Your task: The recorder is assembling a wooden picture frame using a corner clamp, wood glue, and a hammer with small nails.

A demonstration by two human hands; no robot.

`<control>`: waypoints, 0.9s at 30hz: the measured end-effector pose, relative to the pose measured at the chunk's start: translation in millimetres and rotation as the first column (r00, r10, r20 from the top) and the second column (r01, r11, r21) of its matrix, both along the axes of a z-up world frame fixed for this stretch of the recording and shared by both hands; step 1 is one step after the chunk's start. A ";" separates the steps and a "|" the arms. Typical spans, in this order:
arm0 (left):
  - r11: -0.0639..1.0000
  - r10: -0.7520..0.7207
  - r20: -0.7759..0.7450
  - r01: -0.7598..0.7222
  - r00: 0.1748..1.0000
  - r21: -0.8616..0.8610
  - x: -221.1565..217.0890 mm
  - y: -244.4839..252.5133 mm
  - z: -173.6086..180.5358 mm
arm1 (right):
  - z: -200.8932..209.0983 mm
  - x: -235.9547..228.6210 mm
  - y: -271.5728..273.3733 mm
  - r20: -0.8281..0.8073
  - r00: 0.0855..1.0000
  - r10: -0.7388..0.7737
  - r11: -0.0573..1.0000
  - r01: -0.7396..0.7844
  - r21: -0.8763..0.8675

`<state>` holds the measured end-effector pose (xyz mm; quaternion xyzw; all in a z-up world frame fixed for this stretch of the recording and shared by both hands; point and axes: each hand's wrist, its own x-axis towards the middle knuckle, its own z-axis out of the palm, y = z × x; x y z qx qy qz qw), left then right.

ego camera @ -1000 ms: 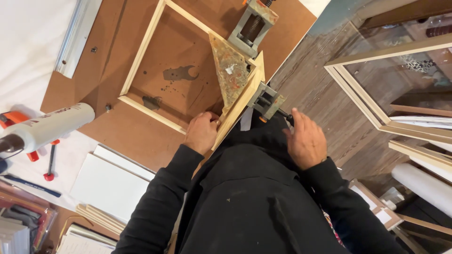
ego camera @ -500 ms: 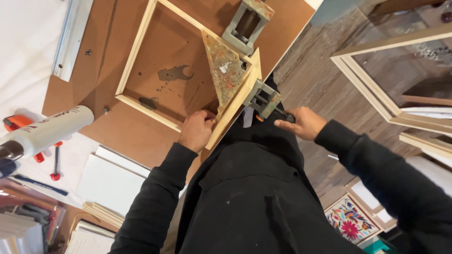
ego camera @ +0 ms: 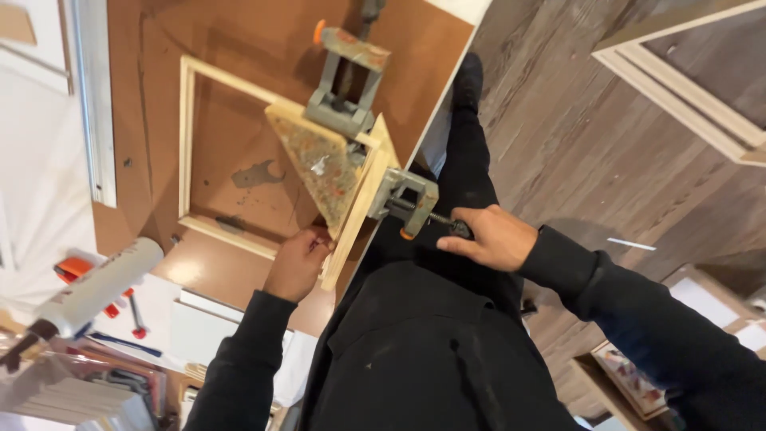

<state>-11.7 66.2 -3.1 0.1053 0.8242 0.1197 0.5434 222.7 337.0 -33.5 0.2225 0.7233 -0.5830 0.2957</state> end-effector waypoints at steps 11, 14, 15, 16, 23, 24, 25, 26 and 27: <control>0.996 0.065 0.042 -0.068 0.997 0.058 0.6 -26.7 -26.4 | -7.7 -30.1 50.0 -0.252 0.940 -0.230 0.973 0.228 -0.040; 0.995 0.077 0.057 -0.080 0.995 0.057 2.2 -33.9 -32.8 | -0.9 -34.6 57.0 -0.238 0.942 -0.237 0.971 0.236 -0.032; 0.996 0.061 0.047 -0.064 0.997 0.067 2.8 -36.1 -33.6 | 2.4 -35.5 57.9 -0.228 0.943 -0.244 0.970 0.239 -0.048; 0.994 0.070 0.043 -0.073 0.997 0.078 3.9 -31.5 -32.3 | 3.1 -32.7 58.1 -0.235 0.944 -0.232 0.972 0.230 -0.038; 0.980 0.151 0.051 -0.156 0.987 0.123 7.8 -27.6 -26.7 | 20.3 0.5 28.7 -0.244 0.970 0.014 1.000 -0.009 0.022; 0.987 0.118 0.022 -0.120 0.993 0.104 8.5 -29.5 -24.6 | 22.9 6.0 19.2 -0.234 0.972 0.024 1.000 -0.020 0.020; 0.982 0.141 0.016 -0.142 0.990 0.120 9.8 -30.0 -28.8 | 23.5 11.3 9.2 -0.241 0.969 0.051 0.998 -0.043 0.035; 0.978 0.010 -0.093 0.010 0.996 0.210 10.1 -33.2 -30.3 | 22.7 13.4 -0.7 -0.219 0.975 0.037 0.996 -0.019 0.084; 0.947 -0.111 -0.214 0.169 0.970 0.274 9.3 -37.6 -31.4 | 21.7 15.1 -11.3 -0.200 0.980 0.022 0.991 0.005 0.133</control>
